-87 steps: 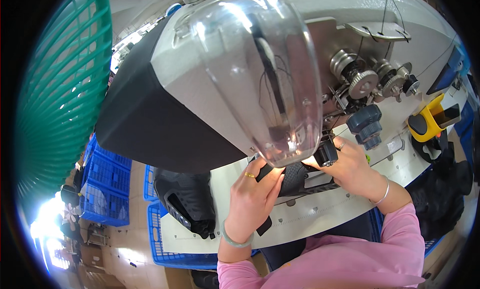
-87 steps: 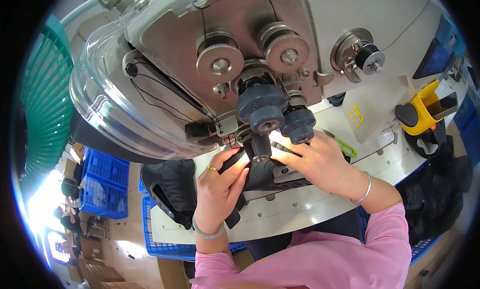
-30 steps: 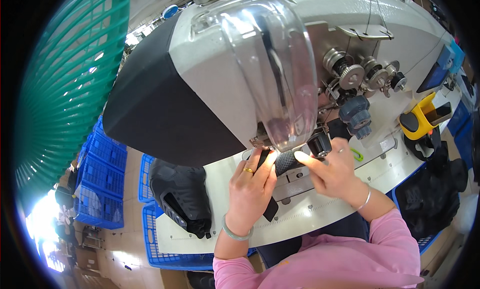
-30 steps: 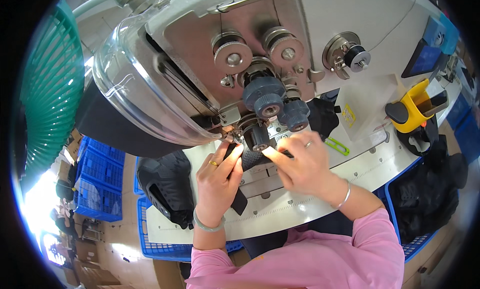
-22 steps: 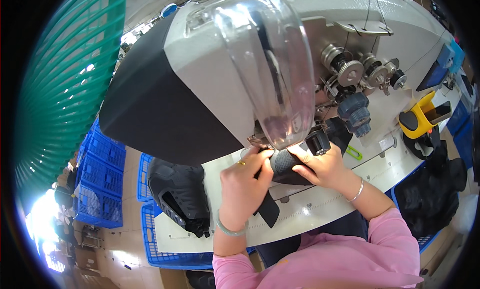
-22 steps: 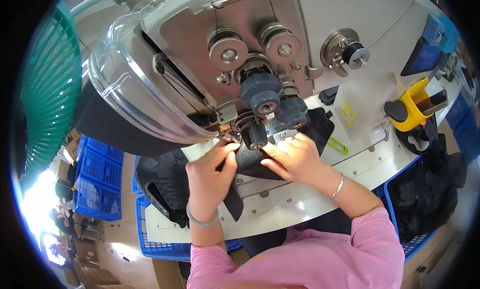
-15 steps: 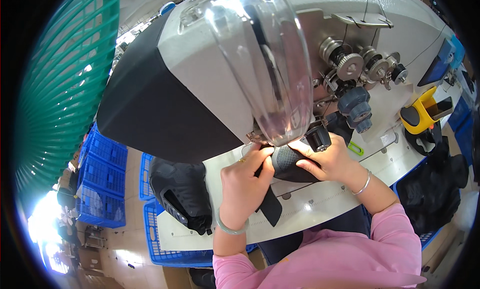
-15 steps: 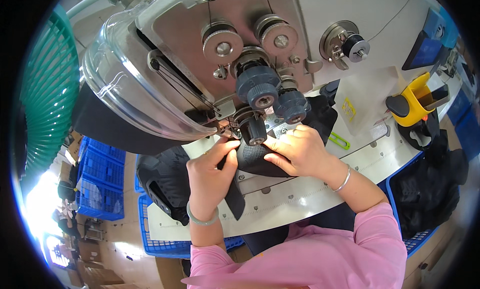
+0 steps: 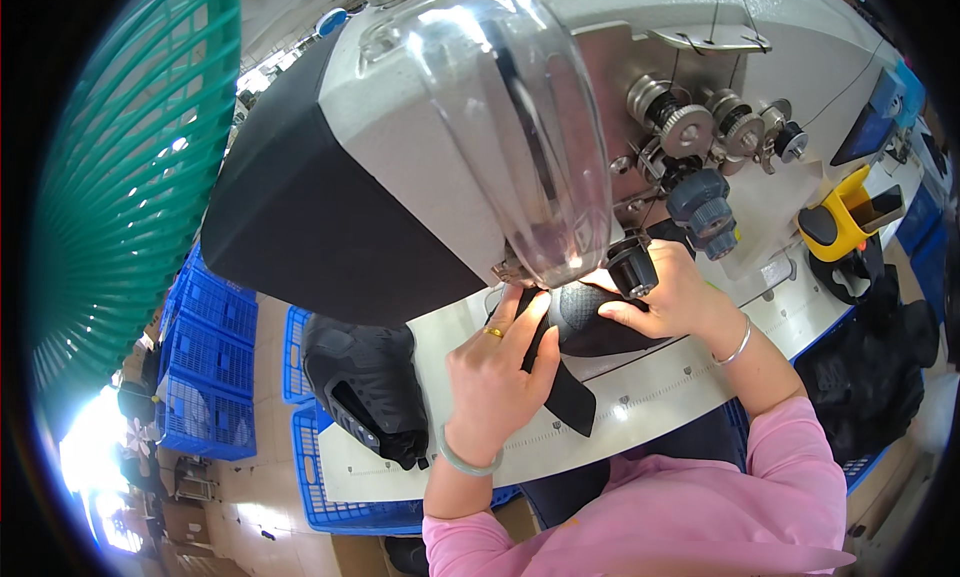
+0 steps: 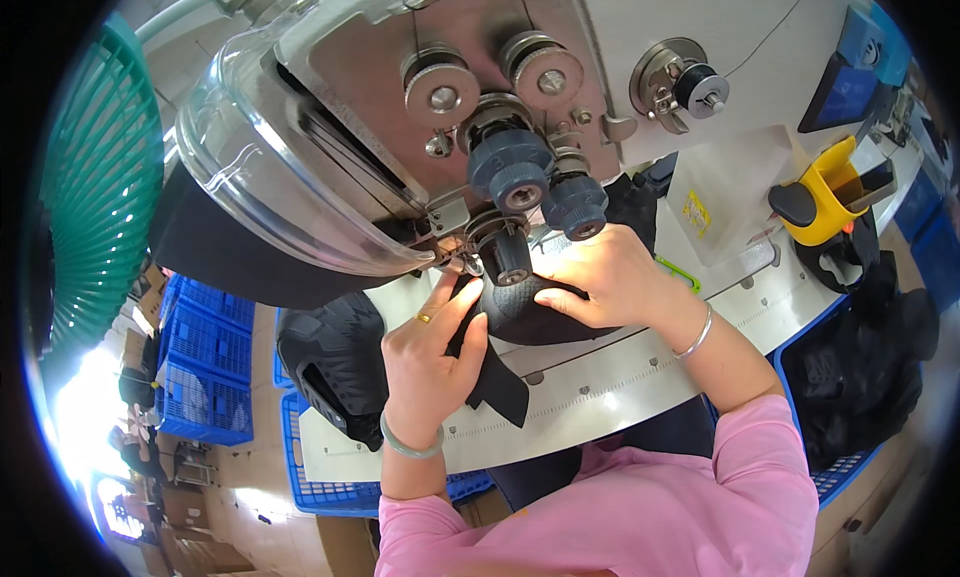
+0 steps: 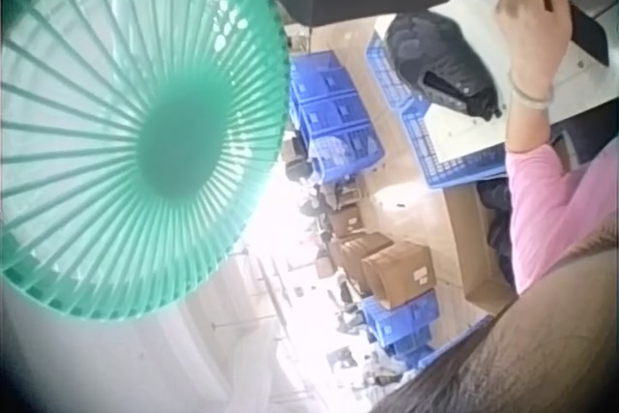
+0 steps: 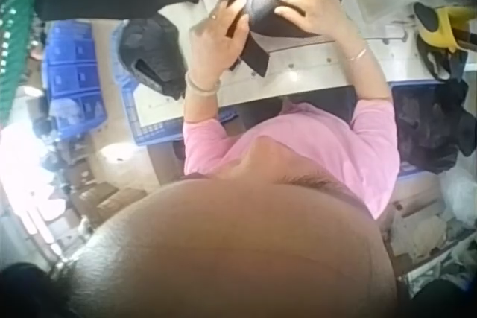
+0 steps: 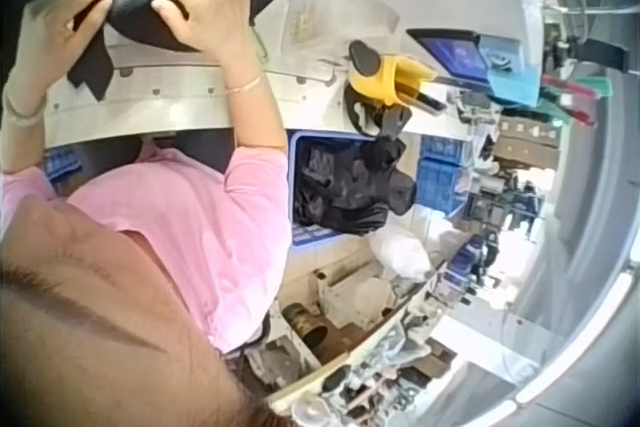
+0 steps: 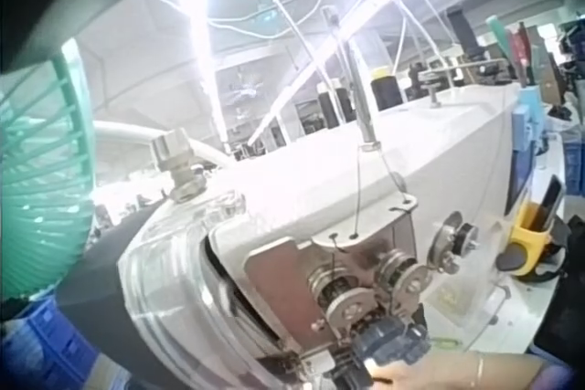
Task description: The recorder uses an industrial sewing machine to stitch together components of black shoe uppers.
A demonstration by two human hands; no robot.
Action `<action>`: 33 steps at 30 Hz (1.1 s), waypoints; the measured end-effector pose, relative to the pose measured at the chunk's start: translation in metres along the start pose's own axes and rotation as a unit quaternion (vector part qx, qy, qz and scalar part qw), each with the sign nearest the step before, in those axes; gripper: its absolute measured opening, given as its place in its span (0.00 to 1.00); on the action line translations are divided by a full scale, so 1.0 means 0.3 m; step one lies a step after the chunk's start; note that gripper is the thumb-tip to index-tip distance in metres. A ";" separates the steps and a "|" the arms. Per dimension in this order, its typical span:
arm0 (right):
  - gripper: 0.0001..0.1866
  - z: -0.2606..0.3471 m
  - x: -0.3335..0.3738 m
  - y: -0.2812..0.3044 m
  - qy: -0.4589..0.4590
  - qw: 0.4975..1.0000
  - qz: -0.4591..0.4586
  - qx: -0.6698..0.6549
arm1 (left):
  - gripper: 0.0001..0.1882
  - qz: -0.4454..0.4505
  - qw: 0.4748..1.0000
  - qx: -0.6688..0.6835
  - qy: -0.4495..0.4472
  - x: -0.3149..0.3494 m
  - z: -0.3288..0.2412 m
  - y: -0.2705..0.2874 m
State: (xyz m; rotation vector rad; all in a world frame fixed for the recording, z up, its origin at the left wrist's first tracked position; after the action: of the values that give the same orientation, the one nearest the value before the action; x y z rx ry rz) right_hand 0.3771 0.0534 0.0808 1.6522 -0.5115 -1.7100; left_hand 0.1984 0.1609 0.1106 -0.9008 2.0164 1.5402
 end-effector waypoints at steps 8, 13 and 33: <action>0.16 -0.024 -0.036 0.030 0.003 0.998 0.054 -0.020 | 0.28 0.093 0.995 0.033 -0.022 0.031 0.064 0.038; 0.17 -0.037 -0.046 0.036 0.021 0.998 0.058 -0.016 | 0.30 0.085 0.995 -0.020 -0.056 0.040 0.048 0.023; 0.22 0.045 -0.021 0.004 0.169 0.983 -0.041 -0.057 | 0.21 -0.036 0.998 0.019 -0.040 0.029 0.007 -0.017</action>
State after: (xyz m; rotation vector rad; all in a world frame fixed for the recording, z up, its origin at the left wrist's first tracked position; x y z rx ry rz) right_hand 0.3640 0.0545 0.0876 1.8498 -0.1815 -1.4435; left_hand 0.1961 0.1601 0.1008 -0.8734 1.9288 1.4699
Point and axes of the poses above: each hand's wrist, its own x-axis away from the middle knuckle, its own y-axis out of the back of the hand, z = x × y, the point moved 4 cm from there along -x, towards the middle knuckle, and after that the axes turned 3 degrees about x, right-handed, at the moved point
